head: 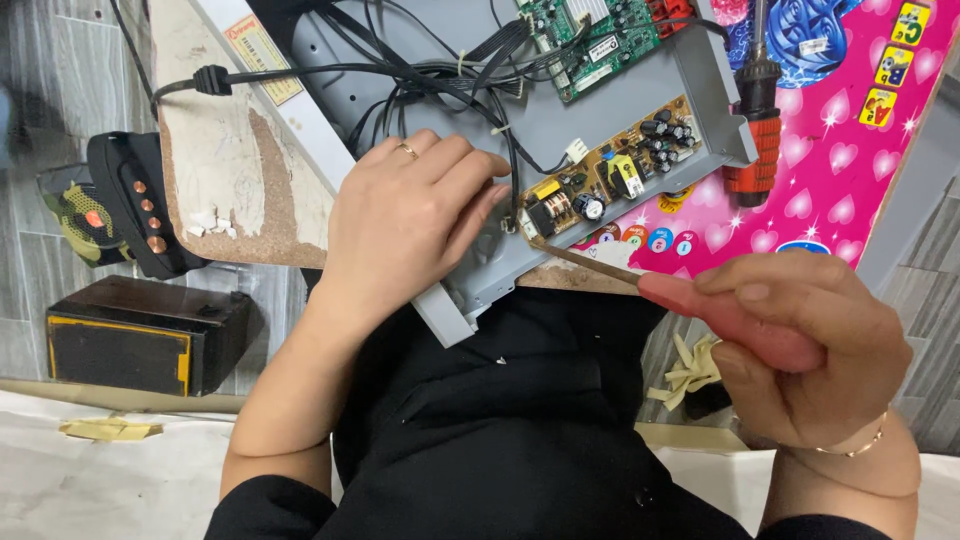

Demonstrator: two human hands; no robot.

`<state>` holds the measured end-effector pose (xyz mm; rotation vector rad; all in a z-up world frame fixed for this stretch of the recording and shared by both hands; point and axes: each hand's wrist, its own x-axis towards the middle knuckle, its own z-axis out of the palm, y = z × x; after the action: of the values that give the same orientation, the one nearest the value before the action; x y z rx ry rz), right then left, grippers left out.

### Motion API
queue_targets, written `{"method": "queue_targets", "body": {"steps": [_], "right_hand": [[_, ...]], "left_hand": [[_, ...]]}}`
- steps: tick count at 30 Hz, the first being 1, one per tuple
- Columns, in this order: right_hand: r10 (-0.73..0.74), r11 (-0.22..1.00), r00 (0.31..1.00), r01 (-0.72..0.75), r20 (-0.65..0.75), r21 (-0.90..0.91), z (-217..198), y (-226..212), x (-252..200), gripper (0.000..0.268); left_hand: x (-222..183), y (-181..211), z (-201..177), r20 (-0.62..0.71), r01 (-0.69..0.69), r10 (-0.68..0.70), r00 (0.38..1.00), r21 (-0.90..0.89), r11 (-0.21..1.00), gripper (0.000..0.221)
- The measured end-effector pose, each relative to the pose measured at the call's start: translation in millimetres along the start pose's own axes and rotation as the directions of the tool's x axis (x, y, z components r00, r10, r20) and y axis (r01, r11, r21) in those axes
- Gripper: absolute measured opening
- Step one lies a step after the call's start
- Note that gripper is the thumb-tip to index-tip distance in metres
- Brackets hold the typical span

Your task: Repairing the internal components of a DVD player by disconnecting cables and unscrewing circuit boards

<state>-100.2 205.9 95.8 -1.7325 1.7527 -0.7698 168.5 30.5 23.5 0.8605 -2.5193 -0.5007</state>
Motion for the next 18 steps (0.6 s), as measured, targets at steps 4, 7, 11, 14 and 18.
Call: {"method": "queue_targets", "body": {"steps": [4, 7, 11, 14, 18], "right_hand": [[0.006, 0.999, 1.0, -0.005, 0.018, -0.045, -1, -7, 5, 0.02], [0.0, 0.999, 1.0, 0.001, 0.015, -0.053, -1, -8, 6, 0.02], [-0.016, 0.999, 0.999, 0.017, 0.029, -0.031, -2, -2, 1, 0.024], [-0.044, 0.998, 0.999, 0.045, 0.028, -0.053, -2, 3, -4, 0.031], [0.023, 0.999, 0.999, -0.022, 0.046, -0.036, 0, -16, 12, 0.017]], "left_hand": [[1, 1, 1, -0.003, 0.012, -0.012, 1.0, 0.006, 1.0, 0.008], [0, 1, 1, -0.006, 0.019, -0.019, 1.0, 0.002, 1.0, 0.008], [1, 2, 1, -0.009, 0.031, -0.031, 0.999, 0.001, 1.0, 0.008], [1, 2, 1, -0.014, 0.029, -0.029, 0.999, -0.002, 1.0, 0.007], [1, 2, 0, -0.018, 0.026, -0.026, 0.999, -0.005, 1.0, 0.007]]}}
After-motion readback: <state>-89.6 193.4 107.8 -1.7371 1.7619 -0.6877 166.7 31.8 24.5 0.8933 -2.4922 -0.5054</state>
